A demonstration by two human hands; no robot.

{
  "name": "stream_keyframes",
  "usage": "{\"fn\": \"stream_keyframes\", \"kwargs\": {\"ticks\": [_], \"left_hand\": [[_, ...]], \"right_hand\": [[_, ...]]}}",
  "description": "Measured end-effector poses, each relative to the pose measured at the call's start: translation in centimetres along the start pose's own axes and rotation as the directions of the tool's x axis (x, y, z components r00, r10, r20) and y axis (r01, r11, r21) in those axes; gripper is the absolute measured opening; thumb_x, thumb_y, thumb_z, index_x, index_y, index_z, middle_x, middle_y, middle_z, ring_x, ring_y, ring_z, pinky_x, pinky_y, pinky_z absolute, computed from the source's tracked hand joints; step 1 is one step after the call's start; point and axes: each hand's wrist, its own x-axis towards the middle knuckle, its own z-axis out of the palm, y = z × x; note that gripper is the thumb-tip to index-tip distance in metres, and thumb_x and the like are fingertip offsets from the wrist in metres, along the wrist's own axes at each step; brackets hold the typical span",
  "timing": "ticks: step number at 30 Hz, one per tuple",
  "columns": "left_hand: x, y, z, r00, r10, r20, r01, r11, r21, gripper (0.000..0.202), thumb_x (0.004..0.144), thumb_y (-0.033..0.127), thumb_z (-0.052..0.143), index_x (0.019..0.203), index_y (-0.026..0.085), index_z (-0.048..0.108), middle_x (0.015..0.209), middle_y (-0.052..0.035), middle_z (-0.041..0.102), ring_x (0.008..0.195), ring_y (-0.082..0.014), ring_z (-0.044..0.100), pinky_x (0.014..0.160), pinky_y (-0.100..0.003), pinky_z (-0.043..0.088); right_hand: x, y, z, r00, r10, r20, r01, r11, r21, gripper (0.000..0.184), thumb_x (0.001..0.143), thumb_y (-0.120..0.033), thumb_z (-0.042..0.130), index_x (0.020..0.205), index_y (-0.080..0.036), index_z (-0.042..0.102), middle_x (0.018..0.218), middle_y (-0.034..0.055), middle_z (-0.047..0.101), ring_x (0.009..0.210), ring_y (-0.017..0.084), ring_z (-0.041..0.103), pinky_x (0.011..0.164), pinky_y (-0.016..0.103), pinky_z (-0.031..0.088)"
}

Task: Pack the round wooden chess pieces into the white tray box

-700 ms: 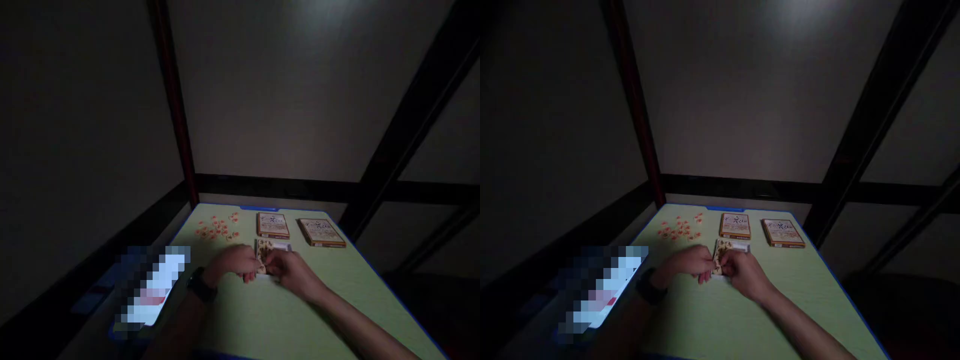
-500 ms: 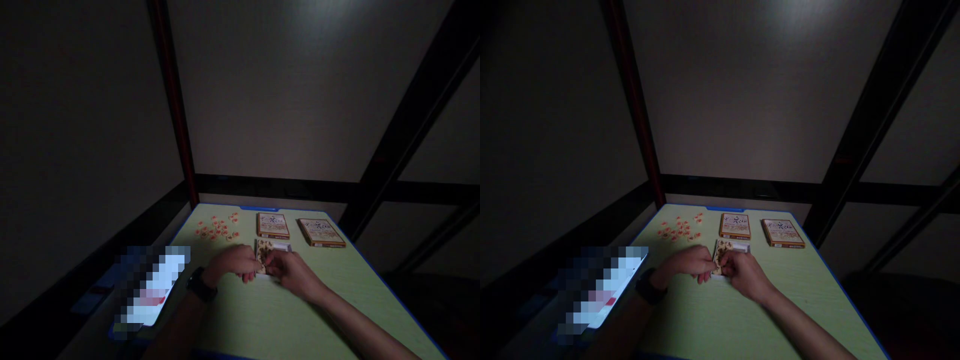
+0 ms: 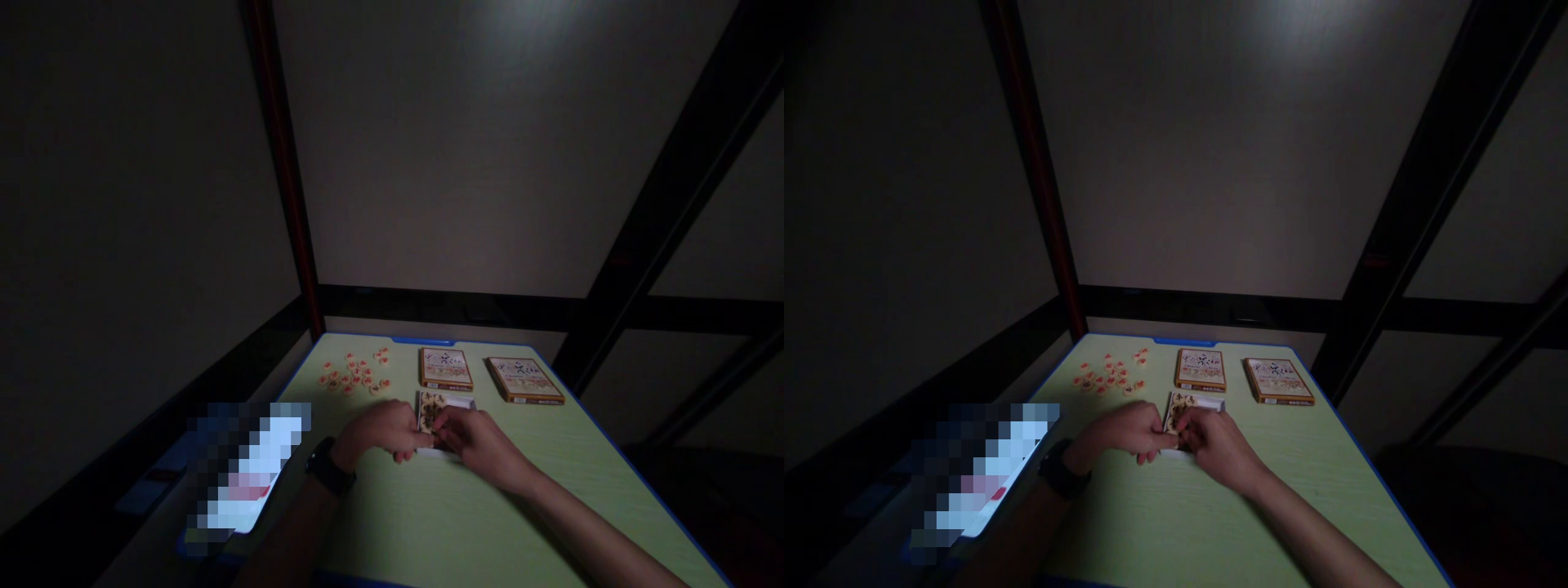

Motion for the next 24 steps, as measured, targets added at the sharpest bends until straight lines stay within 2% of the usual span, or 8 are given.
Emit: {"fn": "stream_keyframes", "kwargs": {"ticks": [3,7,12,18,19,21,22,24], "left_hand": [[-0.1,0.1,-0.2,0.999,-0.034,0.015,0.034,0.999,-0.035,0.051,0.083,0.054,0.050,0.051,0.016,0.061,0.044,-0.0015,0.059,0.043,-0.0111,0.053,0.050,-0.022,0.040],[-0.6,1.0,-0.7,0.997,-0.050,0.050,0.055,0.994,-0.095,0.053,0.088,0.041,0.038,0.045,0.017,0.056,0.040,-0.0009,0.053,0.040,-0.0107,0.048,0.046,-0.022,0.037],[-0.7,1.4,-0.7,0.997,-0.036,0.066,0.042,0.996,-0.079,0.043,0.083,0.028,0.040,0.044,0.017,0.054,0.039,0.0002,0.050,0.039,-0.0101,0.045,0.046,-0.022,0.035],[-0.5,1.1,-0.6,0.996,-0.042,0.075,0.048,0.996,-0.072,0.040,0.082,0.028,0.041,0.046,0.017,0.056,0.042,0.0002,0.052,0.040,-0.0105,0.047,0.048,-0.023,0.037],[-0.6,1.1,-0.7,0.999,-0.035,0.041,0.038,0.997,-0.064,0.039,0.082,0.027,0.041,0.047,0.017,0.056,0.043,0.0001,0.052,0.042,-0.0108,0.049,0.049,-0.023,0.038],[-0.6,0.9,-1.3,0.992,-0.005,-0.125,0.007,1.000,0.010,0.035,0.081,0.027,0.043,0.052,0.017,0.059,0.049,-0.0009,0.058,0.050,-0.0123,0.055,0.055,-0.023,0.041],[-0.7,0.7,-1.7,0.969,0.003,-0.246,0.017,0.997,0.082,0.032,0.081,0.026,0.044,0.055,0.017,0.061,0.055,-0.0021,0.062,0.057,-0.0137,0.058,0.060,-0.024,0.042],[-0.7,-0.1,-2.7,0.874,-0.010,-0.485,0.138,0.964,0.229,0.026,0.082,0.026,0.047,0.065,0.018,0.066,0.072,-0.0050,0.070,0.073,-0.0173,0.063,0.068,-0.026,0.044]], "right_hand": [[-0.1,-0.2,-0.2,1.000,0.000,-0.008,-0.001,1.000,-0.016,0.024,0.077,-0.006,0.050,0.087,-0.018,0.068,0.079,0.0033,0.072,0.074,0.018,0.064,0.067,0.025,0.044],[-0.2,-0.3,-0.4,1.000,-0.003,-0.018,0.003,1.000,-0.030,0.022,0.079,-0.010,0.051,0.088,-0.018,0.069,0.082,0.0044,0.073,0.075,0.018,0.065,0.069,0.026,0.045],[-0.2,-0.4,-0.2,1.000,-0.021,0.007,0.021,1.000,-0.006,0.020,0.079,-0.011,0.050,0.084,-0.019,0.068,0.082,0.0041,0.073,0.076,0.018,0.065,0.070,0.026,0.046],[-0.2,-0.5,-0.4,1.000,-0.026,-0.009,0.026,1.000,-0.006,0.021,0.079,-0.015,0.050,0.087,-0.019,0.068,0.083,0.0047,0.074,0.076,0.019,0.066,0.070,0.028,0.047],[-0.2,-0.3,-0.5,1.000,-0.021,-0.022,0.021,1.000,0.000,0.020,0.080,-0.016,0.050,0.088,-0.019,0.068,0.082,0.0048,0.074,0.075,0.020,0.066,0.070,0.028,0.047],[0.0,0.1,-0.8,0.997,-0.002,-0.080,0.003,1.000,0.017,0.020,0.081,-0.019,0.050,0.089,-0.019,0.068,0.081,0.0050,0.074,0.074,0.020,0.067,0.069,0.029,0.048],[0.1,0.4,-1.0,0.992,0.011,-0.123,-0.008,1.000,0.027,0.019,0.082,-0.021,0.050,0.089,-0.019,0.067,0.081,0.0051,0.075,0.074,0.020,0.067,0.068,0.029,0.049],[0.5,1.0,-1.4,0.975,0.045,-0.216,-0.035,0.998,0.053,0.020,0.084,-0.026,0.049,0.090,-0.019,0.067,0.081,0.0055,0.075,0.074,0.021,0.069,0.069,0.030,0.049]]}}
